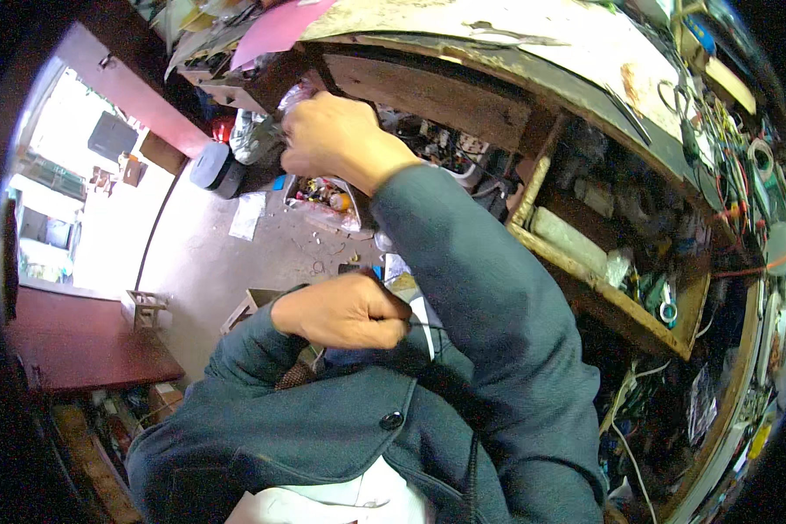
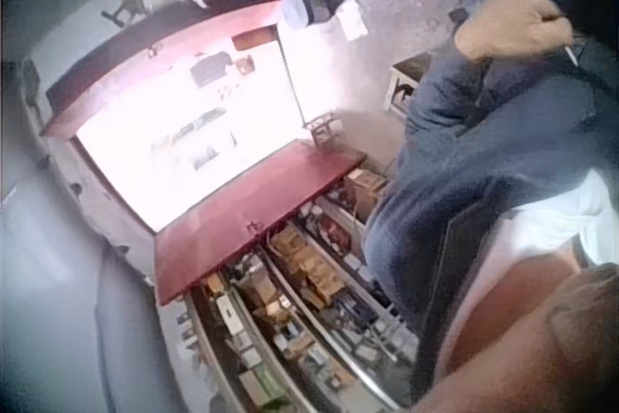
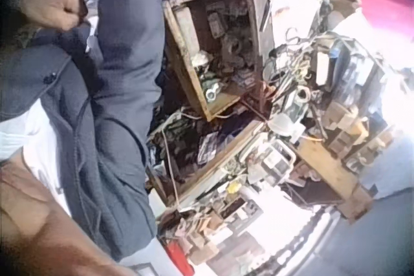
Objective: The person strips insulation from a green wire using pliers, then twists the exposed strands. They pick up a small component and a soldering iron, apply solder to the wire, and place the component on the workbench. The person then handles a small metallic object and continues working with the soldering iron.
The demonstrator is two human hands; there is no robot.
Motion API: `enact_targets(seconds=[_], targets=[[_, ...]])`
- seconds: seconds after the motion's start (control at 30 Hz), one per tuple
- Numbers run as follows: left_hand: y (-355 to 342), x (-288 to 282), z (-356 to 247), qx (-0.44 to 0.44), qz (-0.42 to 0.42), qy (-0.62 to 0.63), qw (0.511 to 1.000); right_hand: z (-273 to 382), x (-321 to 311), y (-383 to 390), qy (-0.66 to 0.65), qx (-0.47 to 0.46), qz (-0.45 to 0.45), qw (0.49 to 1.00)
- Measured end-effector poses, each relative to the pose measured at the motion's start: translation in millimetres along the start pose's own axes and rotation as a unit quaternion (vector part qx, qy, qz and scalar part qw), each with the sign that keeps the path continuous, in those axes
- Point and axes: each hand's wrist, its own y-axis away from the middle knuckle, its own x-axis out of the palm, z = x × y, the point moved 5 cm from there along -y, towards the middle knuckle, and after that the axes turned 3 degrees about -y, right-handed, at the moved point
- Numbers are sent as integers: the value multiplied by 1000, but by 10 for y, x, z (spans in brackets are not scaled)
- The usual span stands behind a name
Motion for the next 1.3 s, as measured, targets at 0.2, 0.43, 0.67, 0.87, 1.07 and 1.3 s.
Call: enact_targets(seconds=[0.2,0.43,0.67,0.87,1.07,1.3], targets=[[268,-277,197,-42,-154,98,982,-515,-21,691,-151,87,49,984],[191,-320,427,-13,-300,212,930,-400,38,1714,-483,142,35,863],[161,-315,590,-43,-325,247,912,-628,2,1917,-400,177,-145,888],[166,-432,527,-51,-388,147,909,-548,-153,1864,-288,124,-232,921],[187,-495,472,2,-320,-37,947,-414,-322,1885,-242,65,-121,961],[86,-488,321,38,-271,-68,959,-453,-200,1923,-388,128,-121,905]])
